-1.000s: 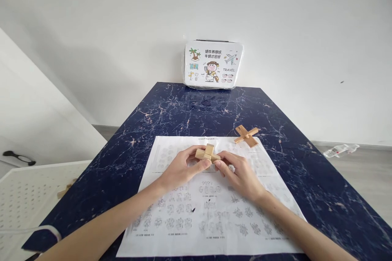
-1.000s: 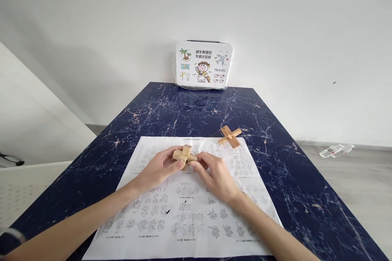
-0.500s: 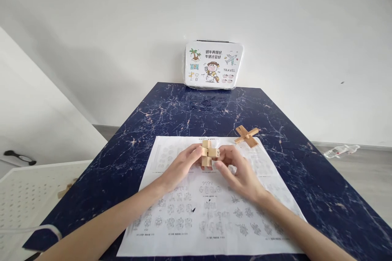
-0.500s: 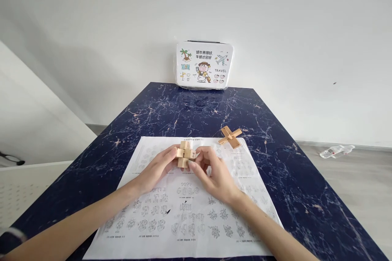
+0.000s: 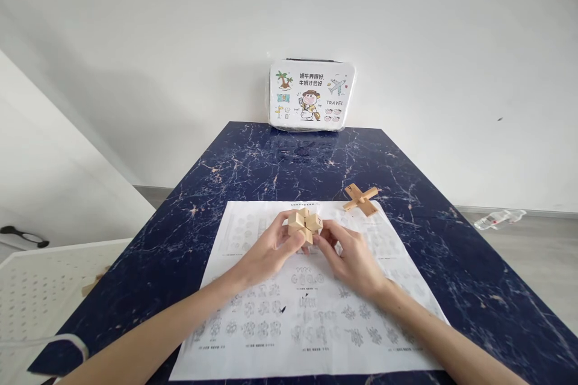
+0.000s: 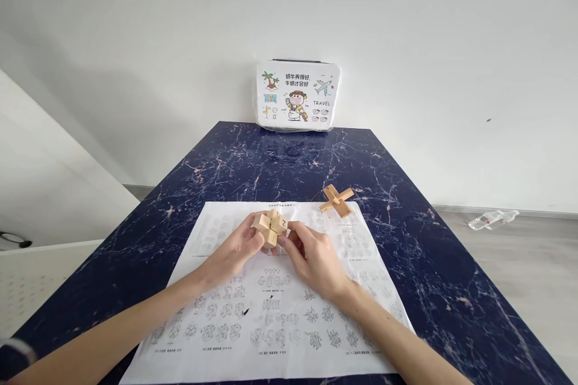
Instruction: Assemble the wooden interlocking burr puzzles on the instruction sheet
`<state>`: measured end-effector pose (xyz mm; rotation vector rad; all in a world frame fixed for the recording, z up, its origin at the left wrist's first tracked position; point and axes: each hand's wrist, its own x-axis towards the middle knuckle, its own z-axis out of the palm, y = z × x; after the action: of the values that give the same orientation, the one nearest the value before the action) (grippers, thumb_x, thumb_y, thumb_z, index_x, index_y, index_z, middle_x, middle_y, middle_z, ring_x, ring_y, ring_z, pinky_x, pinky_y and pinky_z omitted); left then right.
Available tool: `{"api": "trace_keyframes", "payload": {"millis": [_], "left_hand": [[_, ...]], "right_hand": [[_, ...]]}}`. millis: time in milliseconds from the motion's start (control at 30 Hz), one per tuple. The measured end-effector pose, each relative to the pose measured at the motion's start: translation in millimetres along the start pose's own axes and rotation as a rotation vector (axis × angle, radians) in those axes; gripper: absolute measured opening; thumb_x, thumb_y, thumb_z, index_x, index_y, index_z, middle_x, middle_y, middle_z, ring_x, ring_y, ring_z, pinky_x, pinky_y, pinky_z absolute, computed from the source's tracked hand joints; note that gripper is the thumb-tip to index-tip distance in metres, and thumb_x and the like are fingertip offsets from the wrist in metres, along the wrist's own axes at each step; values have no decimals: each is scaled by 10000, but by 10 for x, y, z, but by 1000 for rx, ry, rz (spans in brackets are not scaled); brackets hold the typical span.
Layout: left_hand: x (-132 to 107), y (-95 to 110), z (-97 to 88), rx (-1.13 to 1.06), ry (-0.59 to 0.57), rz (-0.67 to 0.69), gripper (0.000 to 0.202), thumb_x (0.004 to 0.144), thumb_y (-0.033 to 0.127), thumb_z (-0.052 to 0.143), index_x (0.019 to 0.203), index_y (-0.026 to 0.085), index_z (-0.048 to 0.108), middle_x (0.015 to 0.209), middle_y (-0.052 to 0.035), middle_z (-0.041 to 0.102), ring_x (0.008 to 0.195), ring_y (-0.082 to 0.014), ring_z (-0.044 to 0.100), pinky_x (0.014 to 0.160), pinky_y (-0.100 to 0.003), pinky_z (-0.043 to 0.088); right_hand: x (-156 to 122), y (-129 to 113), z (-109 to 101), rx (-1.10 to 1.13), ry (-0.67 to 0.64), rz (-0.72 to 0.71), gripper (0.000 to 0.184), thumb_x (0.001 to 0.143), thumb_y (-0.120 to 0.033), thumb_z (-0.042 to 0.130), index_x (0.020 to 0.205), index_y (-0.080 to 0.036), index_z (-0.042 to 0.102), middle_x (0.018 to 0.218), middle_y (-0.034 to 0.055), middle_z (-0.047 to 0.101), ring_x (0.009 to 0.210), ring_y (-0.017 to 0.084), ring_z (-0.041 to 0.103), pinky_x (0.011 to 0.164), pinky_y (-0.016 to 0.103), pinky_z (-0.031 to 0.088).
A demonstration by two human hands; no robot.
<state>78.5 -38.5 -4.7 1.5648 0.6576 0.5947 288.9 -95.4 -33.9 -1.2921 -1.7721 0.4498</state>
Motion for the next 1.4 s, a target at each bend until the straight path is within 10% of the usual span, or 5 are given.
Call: {"api": "trace_keyframes", "payload": {"millis": [1100, 1400], "left_hand": [[-9, 152, 103, 266, 297, 85, 463, 822, 439, 842, 1201, 237, 668, 1161, -80, 747, 1077, -301, 674, 978, -487, 510], [-23, 147, 79, 285, 225, 148, 508, 792, 415, 876, 1221, 245, 663, 1227, -71, 727, 1104, -299, 672, 987, -465, 515]], "right_hand": [[-31, -60, 49, -281, 112, -203, 201, 1080, -260, 489, 888, -217, 529, 699, 6, 617, 520, 134, 541, 511, 278, 385], [25, -62, -59, 87, -231, -43, 179, 1074, -255, 457, 959, -212, 587, 932, 57, 697, 739, 170, 635, 639, 291, 515]]}}
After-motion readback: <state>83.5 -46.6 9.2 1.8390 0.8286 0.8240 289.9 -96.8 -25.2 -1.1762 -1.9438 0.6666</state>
